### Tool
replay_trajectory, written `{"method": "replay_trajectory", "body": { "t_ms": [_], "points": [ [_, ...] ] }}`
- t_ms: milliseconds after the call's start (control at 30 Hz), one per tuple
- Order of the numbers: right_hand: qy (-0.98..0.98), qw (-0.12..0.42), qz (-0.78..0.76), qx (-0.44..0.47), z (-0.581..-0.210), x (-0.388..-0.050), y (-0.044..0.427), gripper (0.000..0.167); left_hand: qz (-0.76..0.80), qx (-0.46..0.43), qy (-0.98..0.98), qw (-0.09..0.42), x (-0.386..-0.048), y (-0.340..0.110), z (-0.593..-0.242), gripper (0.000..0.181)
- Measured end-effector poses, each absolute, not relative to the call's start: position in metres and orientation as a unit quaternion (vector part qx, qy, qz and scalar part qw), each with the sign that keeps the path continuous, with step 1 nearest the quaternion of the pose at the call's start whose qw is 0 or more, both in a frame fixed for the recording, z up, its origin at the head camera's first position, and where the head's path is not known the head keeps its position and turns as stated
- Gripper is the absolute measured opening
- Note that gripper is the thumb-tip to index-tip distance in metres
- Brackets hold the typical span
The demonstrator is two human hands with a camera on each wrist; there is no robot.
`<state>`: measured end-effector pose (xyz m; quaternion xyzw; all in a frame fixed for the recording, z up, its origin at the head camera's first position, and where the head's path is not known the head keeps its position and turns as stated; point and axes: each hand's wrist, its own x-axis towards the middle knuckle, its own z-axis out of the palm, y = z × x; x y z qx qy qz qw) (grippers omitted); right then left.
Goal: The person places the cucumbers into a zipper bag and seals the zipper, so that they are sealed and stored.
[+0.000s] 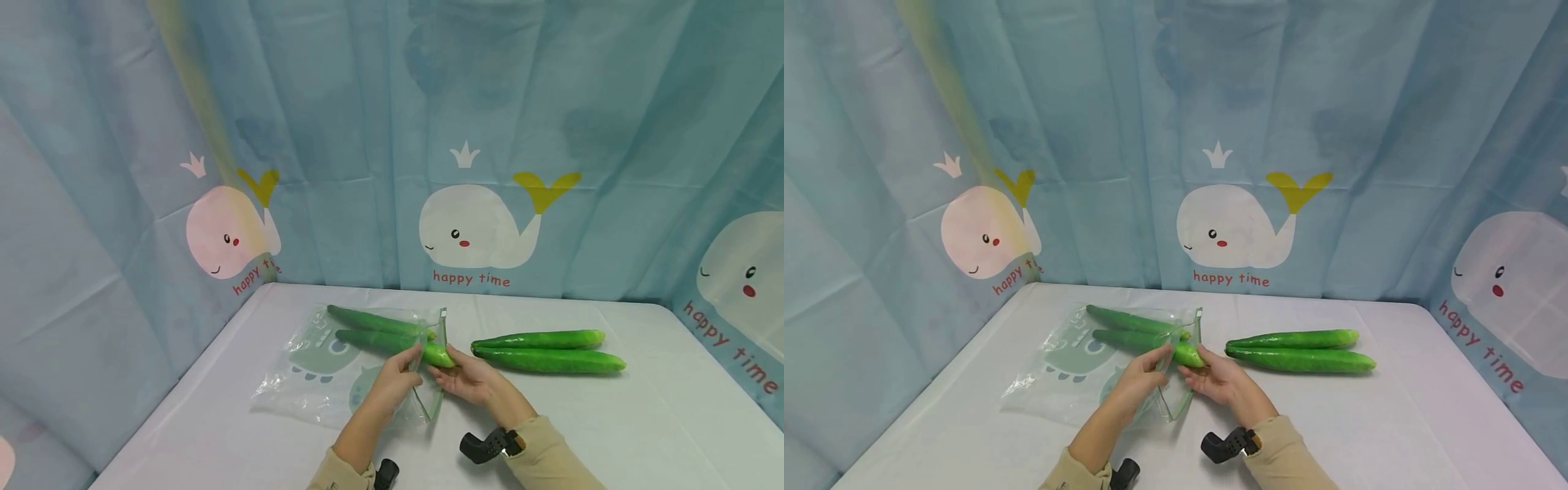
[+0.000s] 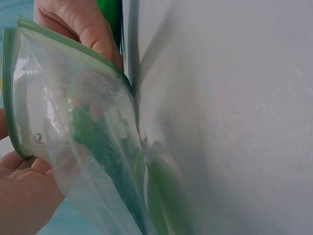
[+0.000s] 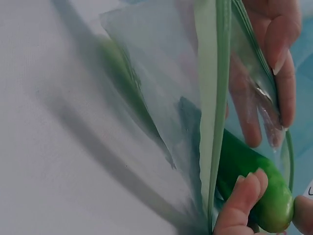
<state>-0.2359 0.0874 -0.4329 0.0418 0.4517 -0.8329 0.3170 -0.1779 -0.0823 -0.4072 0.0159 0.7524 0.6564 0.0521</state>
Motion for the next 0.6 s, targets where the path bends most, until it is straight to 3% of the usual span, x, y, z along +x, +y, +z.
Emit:
{"method": "replay_trajectory", "body": {
  "t_ms": [600],
  "points": [
    [0.454, 0.323, -0.83, 0.03, -0.429, -0.2355, 0.0779, 0.041, 0.666, 0.02, 0.744, 0.053, -0.1785, -0.0828, -0.4085, 0.065]
  ]
}}
